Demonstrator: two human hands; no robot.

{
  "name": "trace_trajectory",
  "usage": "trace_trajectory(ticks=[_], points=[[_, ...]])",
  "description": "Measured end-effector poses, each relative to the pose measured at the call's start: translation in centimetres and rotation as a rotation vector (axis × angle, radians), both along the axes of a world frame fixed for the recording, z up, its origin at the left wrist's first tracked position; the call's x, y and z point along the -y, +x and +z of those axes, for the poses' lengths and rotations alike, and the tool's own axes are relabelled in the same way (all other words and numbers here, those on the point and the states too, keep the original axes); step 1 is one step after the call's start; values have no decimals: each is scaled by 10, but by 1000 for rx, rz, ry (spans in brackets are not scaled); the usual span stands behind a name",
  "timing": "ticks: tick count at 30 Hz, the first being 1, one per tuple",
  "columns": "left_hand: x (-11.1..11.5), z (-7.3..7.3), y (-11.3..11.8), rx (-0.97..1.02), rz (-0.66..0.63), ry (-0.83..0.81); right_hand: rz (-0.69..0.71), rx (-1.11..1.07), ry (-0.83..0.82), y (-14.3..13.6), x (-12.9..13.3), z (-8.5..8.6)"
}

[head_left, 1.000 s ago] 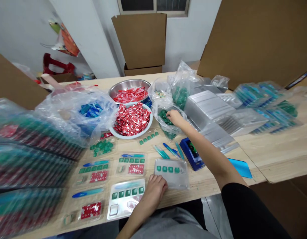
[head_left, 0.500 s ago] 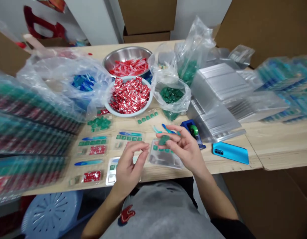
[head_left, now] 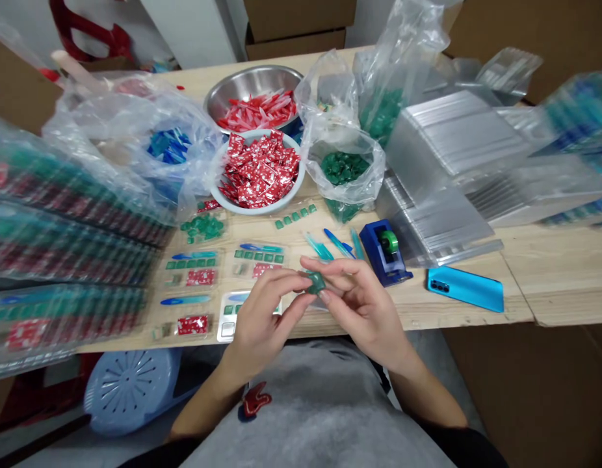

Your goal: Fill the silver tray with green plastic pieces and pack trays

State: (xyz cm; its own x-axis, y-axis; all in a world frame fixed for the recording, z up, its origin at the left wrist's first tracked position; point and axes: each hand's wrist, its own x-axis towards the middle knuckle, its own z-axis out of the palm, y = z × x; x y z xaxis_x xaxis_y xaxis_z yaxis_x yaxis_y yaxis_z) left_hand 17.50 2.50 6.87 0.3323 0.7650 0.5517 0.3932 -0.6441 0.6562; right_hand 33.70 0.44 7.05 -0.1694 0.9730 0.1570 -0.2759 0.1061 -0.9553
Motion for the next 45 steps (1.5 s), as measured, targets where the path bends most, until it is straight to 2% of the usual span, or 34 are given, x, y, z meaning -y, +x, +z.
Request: trace_trajectory(ticks=[4, 10, 17, 20, 22, 23, 24, 26, 28, 30, 32, 35, 36, 37, 40, 45], points=[[2, -2, -3, 91, -19, -71, -16, 27, -10, -1, 4, 1], [3, -2, 3, 58, -102, -28, -75, 46, -17, -1, 12, -7], [14, -12, 9, 42, -65, 10, -166, 141, -19, -4, 11, -22], [15, -20, 8, 68, -22, -53, -214, 163, -48, -7, 7, -24], [-1, -31, -3, 74, 135, -119, -232, 125, -124, -6, 5, -27], [-16, -38, -13, 70, 258, -133, -231, 85, -173, -6, 5, -30], [-34, -46, -26, 69, 381, -141, -225, 39, -221, -4, 4, -32], [-75, -59, -56, 76, 528, -153, -207, -35, -296, -1, 4, -37], [-108, -68, -82, 45, 617, -183, -189, -74, -334, 1, 5, -41], [-120, -68, -93, 11, 643, -216, -171, -98, -356, 2, 6, -43], [-106, -59, -86, -30, 524, -223, -155, -125, -365, 0, 6, -41], [-55, -37, -55, -92, 68, -167, -132, -160, -340, -6, 5, -36], [-37, -29, -44, -114, -48, -141, -125, -155, -317, -8, 4, -33], [-23, -22, -35, -127, -111, -105, -117, -138, -290, -10, 4, -31], [-1, -9, -19, -181, -143, 20, -114, -17, -218, -12, 8, -26], [1, -5, -19, -391, -47, 284, -135, 295, -105, -9, 18, -20]])
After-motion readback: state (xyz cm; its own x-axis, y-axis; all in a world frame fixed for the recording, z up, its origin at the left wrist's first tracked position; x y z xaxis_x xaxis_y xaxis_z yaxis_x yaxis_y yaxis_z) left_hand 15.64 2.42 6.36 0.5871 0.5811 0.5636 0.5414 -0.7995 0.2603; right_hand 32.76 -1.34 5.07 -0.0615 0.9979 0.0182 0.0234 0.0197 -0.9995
